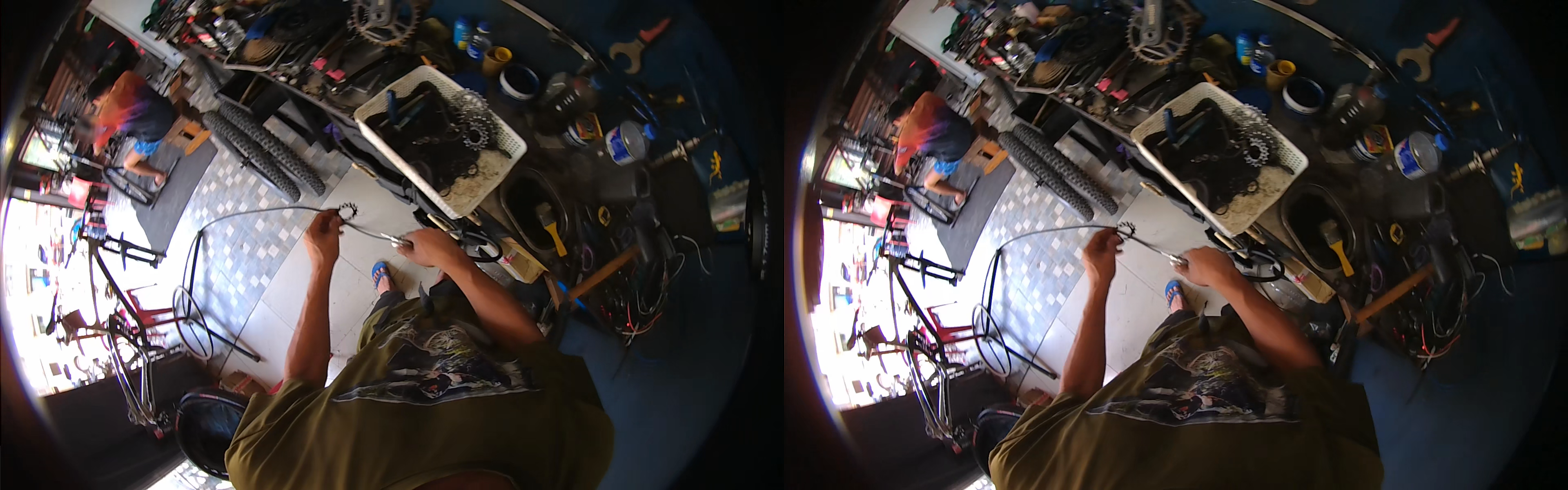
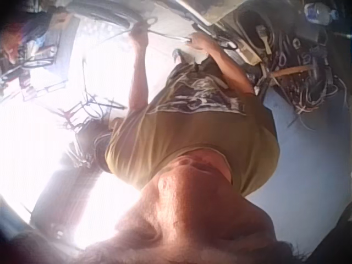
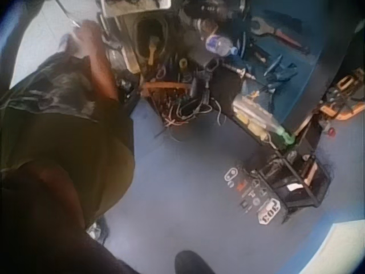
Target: The person uses a handheld air nozzle to blow air across bicycle gears and a crankset, moving the parts to expose different surfaces. The person holds each part by hand and rotates it while directing the air stream, then places the parts back into a white basket.
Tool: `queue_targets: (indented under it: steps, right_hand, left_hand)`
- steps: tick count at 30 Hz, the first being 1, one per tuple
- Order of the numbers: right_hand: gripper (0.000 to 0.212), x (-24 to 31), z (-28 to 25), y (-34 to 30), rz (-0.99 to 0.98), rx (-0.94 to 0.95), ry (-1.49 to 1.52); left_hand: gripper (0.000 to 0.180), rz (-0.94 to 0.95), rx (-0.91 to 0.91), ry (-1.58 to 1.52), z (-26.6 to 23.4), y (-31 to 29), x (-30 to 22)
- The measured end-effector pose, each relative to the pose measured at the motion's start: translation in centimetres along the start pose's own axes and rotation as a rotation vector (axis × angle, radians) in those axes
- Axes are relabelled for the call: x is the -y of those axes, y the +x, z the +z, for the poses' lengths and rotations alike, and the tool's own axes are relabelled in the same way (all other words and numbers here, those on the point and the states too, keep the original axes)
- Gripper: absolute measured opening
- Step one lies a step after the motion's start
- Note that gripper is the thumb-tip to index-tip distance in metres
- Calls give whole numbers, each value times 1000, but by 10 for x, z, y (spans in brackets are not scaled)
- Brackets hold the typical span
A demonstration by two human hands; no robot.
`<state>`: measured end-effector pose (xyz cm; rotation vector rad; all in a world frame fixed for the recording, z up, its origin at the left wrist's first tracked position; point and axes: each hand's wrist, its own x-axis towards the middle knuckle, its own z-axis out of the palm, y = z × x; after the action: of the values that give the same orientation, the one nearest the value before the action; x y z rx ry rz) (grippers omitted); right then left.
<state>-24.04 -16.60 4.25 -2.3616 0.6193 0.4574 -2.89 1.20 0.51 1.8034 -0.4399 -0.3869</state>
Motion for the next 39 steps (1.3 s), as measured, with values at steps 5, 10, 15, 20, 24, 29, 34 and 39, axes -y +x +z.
queue_targets:
  steps: [5,10,15,20,24,29,34,39]
  right_hand:
    - [47,-67,33,-37,144,210,22]
    - [51,-74,37,-45,145,161,209]
    - [50,-94,45,-60,178,104,287]
    - [50,-120,58,-69,259,142,291]
    - [51,-118,53,-71,233,115,280]
    - [50,-111,50,-62,212,108,258]
    - [49,-101,44,-46,138,158,213]
    - [47,-50,14,-10,33,239,97]
  left_hand:
    - [21,476,326,182,84,48,-158]
    - [21,472,708,514,202,79,-171]
    - [23,462,729,842,263,84,-164]
    - [62,470,609,835,295,70,-193]
    - [63,447,548,922,318,68,-181]
    - [41,342,499,790,315,72,-182]
    - [24,530,448,296,214,71,-215]
    - [24,300,315,298,62,59,-156]
